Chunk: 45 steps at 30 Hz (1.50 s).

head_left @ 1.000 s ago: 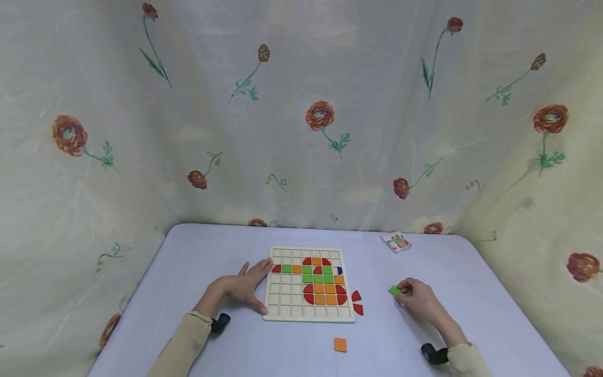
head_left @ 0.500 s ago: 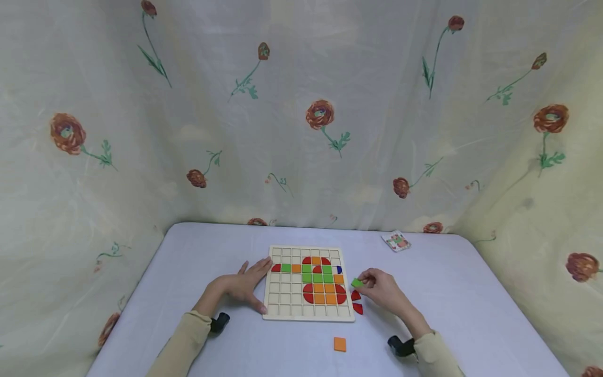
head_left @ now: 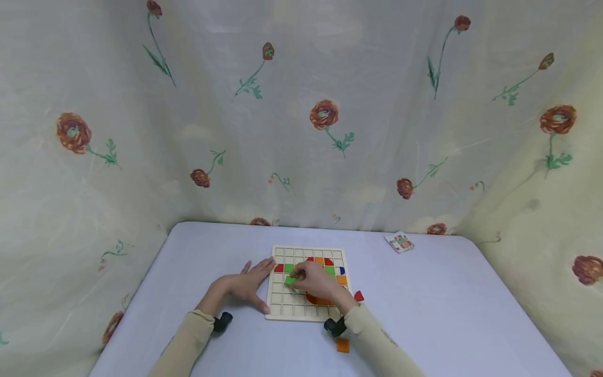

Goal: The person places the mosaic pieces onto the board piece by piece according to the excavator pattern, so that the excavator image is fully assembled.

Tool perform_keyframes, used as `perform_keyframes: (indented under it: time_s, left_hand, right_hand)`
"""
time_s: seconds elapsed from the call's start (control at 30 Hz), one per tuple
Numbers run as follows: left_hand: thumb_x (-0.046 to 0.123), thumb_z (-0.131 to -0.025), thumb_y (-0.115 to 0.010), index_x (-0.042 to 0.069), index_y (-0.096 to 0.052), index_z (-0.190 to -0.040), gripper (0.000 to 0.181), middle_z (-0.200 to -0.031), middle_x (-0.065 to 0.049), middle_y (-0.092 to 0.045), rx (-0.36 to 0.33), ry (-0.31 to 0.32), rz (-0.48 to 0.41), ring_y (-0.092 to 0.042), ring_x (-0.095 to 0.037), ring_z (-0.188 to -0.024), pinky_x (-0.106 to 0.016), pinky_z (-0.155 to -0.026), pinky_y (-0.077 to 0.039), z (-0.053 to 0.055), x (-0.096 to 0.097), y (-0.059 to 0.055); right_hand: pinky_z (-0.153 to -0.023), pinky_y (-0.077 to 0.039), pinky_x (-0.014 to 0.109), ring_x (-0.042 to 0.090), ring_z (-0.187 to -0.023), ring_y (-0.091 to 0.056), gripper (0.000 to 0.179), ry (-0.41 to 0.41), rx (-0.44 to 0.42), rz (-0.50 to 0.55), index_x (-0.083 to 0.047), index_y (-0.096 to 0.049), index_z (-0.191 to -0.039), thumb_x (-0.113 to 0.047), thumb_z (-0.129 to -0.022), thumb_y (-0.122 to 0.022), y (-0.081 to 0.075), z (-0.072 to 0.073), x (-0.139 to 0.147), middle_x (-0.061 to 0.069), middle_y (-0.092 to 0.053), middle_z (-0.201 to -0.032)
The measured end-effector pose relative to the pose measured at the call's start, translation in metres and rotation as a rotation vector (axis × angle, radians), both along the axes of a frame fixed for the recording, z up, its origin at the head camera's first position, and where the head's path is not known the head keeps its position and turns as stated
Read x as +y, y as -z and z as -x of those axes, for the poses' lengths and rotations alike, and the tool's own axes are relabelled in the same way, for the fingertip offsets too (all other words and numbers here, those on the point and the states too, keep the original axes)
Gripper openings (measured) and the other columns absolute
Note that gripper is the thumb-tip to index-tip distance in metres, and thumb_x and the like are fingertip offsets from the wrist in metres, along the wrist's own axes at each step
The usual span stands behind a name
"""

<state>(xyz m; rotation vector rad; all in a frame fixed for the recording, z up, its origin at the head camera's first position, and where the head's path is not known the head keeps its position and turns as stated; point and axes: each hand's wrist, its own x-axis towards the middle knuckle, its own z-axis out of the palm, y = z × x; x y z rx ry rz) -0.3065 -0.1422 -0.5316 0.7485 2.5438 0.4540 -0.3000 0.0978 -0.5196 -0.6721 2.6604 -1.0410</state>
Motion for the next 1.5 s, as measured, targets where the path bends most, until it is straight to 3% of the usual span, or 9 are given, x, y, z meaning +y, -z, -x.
perform_keyframes:
  time_s: [0.17,0.47,0.7,1.03,1.23,1.5]
  left_hand:
    - [0.066,-0.068,-0.075,0.008,-0.004,-0.156,0.127,-0.164,-0.005,0.002,0.009,0.015,-0.004,0.004,-0.022,-0.152,-0.056,-0.12,0.003,0.0,0.0,0.0]
    - [0.065,-0.069,-0.075,0.008,-0.002,-0.156,0.127,-0.164,-0.006,0.002,-0.001,0.017,-0.008,0.005,-0.023,-0.151,-0.056,-0.119,0.004,-0.001,0.001,-0.006]
    - [0.066,-0.07,-0.074,0.009,0.0,-0.156,0.126,-0.164,-0.005,0.004,-0.011,0.019,-0.004,0.006,-0.023,-0.151,-0.056,-0.119,0.005,-0.001,0.002,-0.004]
    - [0.065,-0.069,-0.075,0.008,-0.002,-0.156,0.127,-0.164,-0.006,0.002,-0.013,0.011,-0.004,0.006,-0.024,-0.151,-0.056,-0.12,0.004,-0.001,0.003,-0.003]
    - [0.064,-0.069,-0.076,0.008,-0.003,-0.156,0.126,-0.164,-0.006,0.002,-0.01,0.011,-0.007,0.005,-0.024,-0.151,-0.056,-0.12,0.003,-0.002,0.002,-0.004]
    - [0.065,-0.067,-0.077,0.009,-0.005,-0.156,0.127,-0.164,-0.005,0.0,0.005,-0.019,0.007,0.003,-0.023,-0.152,-0.053,-0.12,0.004,-0.003,0.001,-0.003]
  right_hand:
    - [-0.071,-0.051,0.023,0.012,-0.078,-0.056,0.02,0.005,-0.005,-0.011,-0.01,-0.07,-0.102,-0.019,-0.085,-0.073,0.007,0.008,-0.021,-0.003,-0.065,-0.09]
    - [-0.079,-0.054,0.029,0.011,-0.084,-0.058,0.02,-0.005,0.02,-0.054,-0.007,-0.07,-0.103,-0.012,-0.084,-0.073,0.002,0.018,-0.034,0.003,-0.066,-0.099]
    - [-0.087,-0.053,0.033,0.012,-0.089,-0.056,0.022,0.001,-0.008,-0.104,-0.007,-0.071,-0.106,-0.009,-0.084,-0.072,-0.001,0.018,-0.038,0.002,-0.062,-0.102]
    - [-0.083,-0.054,0.029,0.011,-0.089,-0.059,0.025,-0.022,0.032,-0.104,-0.006,-0.071,-0.108,-0.011,-0.084,-0.073,0.0,0.015,-0.038,0.002,-0.066,-0.102]
    - [-0.074,-0.051,0.025,0.013,-0.082,-0.055,0.024,0.001,0.073,-0.064,-0.006,-0.071,-0.106,-0.017,-0.085,-0.073,-0.012,0.003,-0.029,0.004,-0.065,-0.099]
    - [-0.069,-0.047,0.023,0.017,-0.083,-0.053,0.023,0.012,0.03,-0.021,-0.006,-0.067,-0.103,-0.018,-0.085,-0.074,-0.035,-0.034,0.012,0.005,-0.062,-0.096]
